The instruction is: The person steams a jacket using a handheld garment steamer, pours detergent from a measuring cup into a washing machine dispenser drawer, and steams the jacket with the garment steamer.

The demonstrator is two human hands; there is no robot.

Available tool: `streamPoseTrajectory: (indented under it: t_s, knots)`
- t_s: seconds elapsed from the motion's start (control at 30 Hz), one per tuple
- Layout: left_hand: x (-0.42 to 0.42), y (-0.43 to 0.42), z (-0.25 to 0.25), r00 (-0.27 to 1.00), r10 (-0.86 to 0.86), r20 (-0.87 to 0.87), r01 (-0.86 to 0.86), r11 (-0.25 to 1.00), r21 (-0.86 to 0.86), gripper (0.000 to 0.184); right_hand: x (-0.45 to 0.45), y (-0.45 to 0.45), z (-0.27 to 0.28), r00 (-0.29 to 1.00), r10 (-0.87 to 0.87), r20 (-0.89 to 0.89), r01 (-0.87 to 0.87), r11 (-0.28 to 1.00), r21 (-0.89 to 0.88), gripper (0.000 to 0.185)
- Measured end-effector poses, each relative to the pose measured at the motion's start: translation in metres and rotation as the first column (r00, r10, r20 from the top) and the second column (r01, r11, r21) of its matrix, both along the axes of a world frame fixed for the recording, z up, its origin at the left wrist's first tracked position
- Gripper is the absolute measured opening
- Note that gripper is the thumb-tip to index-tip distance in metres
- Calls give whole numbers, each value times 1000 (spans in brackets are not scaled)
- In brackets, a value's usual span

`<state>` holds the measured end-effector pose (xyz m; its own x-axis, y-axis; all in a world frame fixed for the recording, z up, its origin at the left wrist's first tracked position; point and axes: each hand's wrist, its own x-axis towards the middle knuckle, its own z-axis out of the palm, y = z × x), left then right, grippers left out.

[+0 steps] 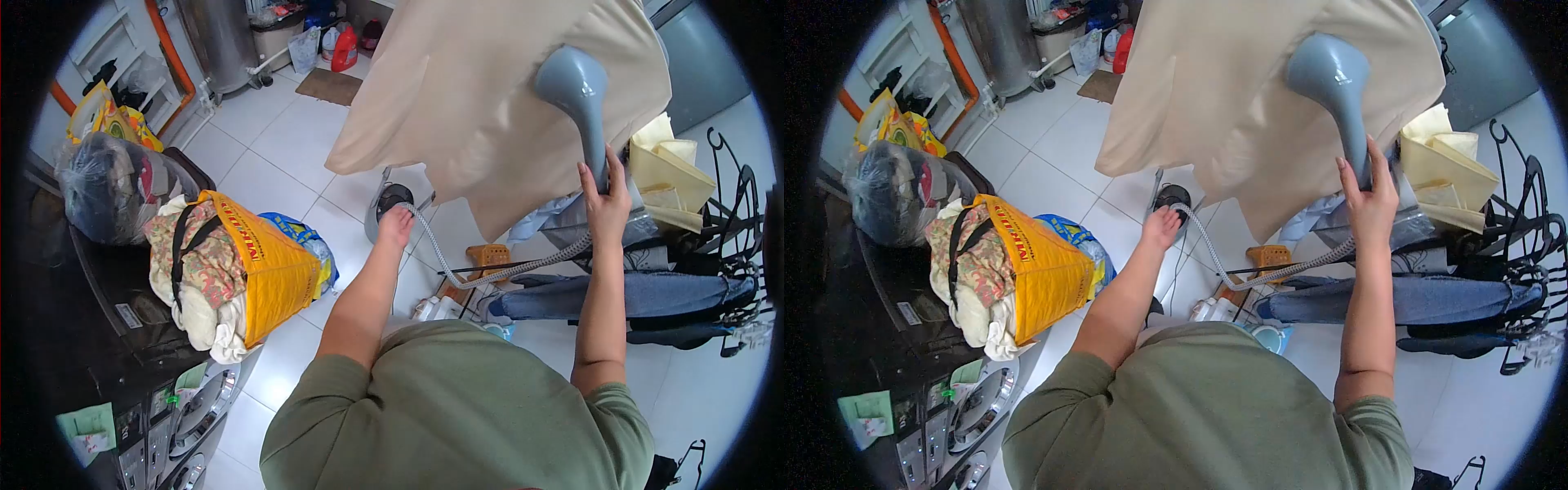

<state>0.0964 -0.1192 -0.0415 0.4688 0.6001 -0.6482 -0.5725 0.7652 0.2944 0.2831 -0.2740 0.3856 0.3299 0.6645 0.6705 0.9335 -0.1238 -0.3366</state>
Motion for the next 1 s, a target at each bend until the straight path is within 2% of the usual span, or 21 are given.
streamPoseTrajectory:
  t_s: [0.1, 0.2, 0.3, 0.4, 0.5, 0.57, 0.6, 0.63, 0.67, 0.77, 0.87, 1.0]
  knots:
    - [50, 11, 29, 995, 58, 76, -58, 998, 1, 69, 1, -2, 6, 1000, -21, 4, 21, 1000, -12, 49]
    - [72, 27, 48, 954, 94, 285, -82, 995, -52, 84, 3, 1, 8, 999, -34, -5, 34, 999, -5, 49]
    - [75, 32, 44, 951, 35, 306, -28, 999, -30, 77, 3, 2, 6, 999, -33, -25, 33, 999, -6, 50]
    - [54, 11, 21, 953, 53, 298, -111, 977, 180, 65, 3, 6, -1, 1000, -16, -4, 16, 1000, -7, 51]
    - [16, -16, 8, 939, 206, 275, -270, 937, 221, 54, 4, 7, -17, 1000, 2, 17, -2, 1000, -10, 52]
    - [-11, -33, 15, 948, 236, 211, -281, 935, 216, 48, 6, 6, -41, 998, 45, 35, -45, 999, -12, 53]
    - [-24, -41, 30, 949, 260, 181, -295, 932, 212, 48, 2, 5, -51, 998, 50, 25, -49, 998, -37, 55]
    - [-36, -49, 48, 947, 284, 150, -311, 927, 208, 48, 0, 3, -63, 989, 69, 128, -65, 997, -34, 56]
    - [-42, -57, 69, 933, 356, 60, -360, 906, 221, 39, -8, -1, -71, 991, 57, 123, -46, 995, -89, 56]
    - [-62, -74, 68, 887, 442, -135, -365, 849, 381, 36, -32, -17, -105, 984, 45, 173, -4, 973, -231, 58]
    - [-78, -85, 63, 804, 509, -307, -364, 830, 422, 35, -59, -37, -146, 975, 123, 183, -49, 930, -364, 58]
    - [-102, -103, 87, 789, 530, -310, -383, 820, 426, 34, -97, -54, -160, 961, 235, 144, -125, 838, -531, 57]
